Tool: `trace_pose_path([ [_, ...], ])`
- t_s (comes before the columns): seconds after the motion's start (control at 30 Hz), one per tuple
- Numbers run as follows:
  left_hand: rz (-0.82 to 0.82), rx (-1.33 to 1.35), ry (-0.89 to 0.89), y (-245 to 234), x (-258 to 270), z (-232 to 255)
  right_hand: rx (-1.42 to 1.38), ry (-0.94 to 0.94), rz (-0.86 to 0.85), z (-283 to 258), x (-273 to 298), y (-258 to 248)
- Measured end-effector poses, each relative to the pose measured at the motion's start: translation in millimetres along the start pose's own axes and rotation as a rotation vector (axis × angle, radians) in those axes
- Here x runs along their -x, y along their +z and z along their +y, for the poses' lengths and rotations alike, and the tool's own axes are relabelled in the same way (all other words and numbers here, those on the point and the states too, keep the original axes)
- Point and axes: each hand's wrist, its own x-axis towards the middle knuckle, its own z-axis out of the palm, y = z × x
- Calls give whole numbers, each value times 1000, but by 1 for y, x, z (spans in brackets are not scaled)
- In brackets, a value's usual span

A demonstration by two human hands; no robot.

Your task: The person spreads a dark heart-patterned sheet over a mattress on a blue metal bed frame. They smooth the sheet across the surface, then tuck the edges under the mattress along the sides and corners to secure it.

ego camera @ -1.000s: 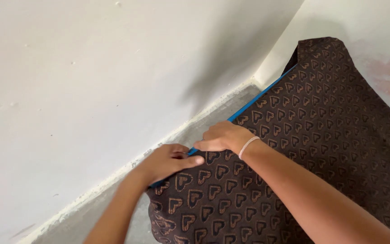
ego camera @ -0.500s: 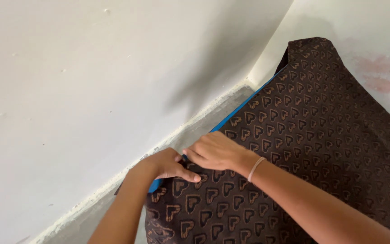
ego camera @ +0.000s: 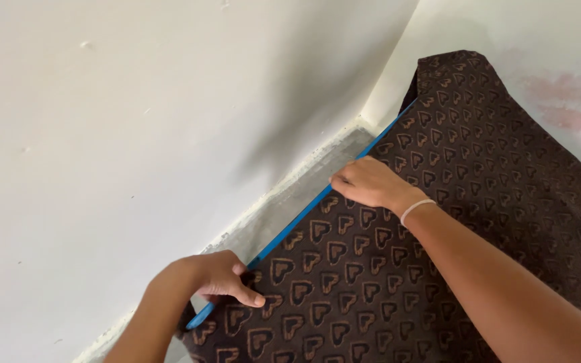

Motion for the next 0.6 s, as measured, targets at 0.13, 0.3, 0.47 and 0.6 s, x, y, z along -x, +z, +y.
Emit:
trace_pose_path([
  [0.13,39,-43,-98,-25,29,52,25,-119,72,-2,4,-5],
  [0.3,467,132,261,-46,-19,101,79,-123,61,-4,4,1],
  [0.47,378,101,383,-52,-92,140,86,-205,57,10,-5,-1],
  [0.6,258,353,336,-62,-101,156,-109,-178,4,18,-3,-8],
])
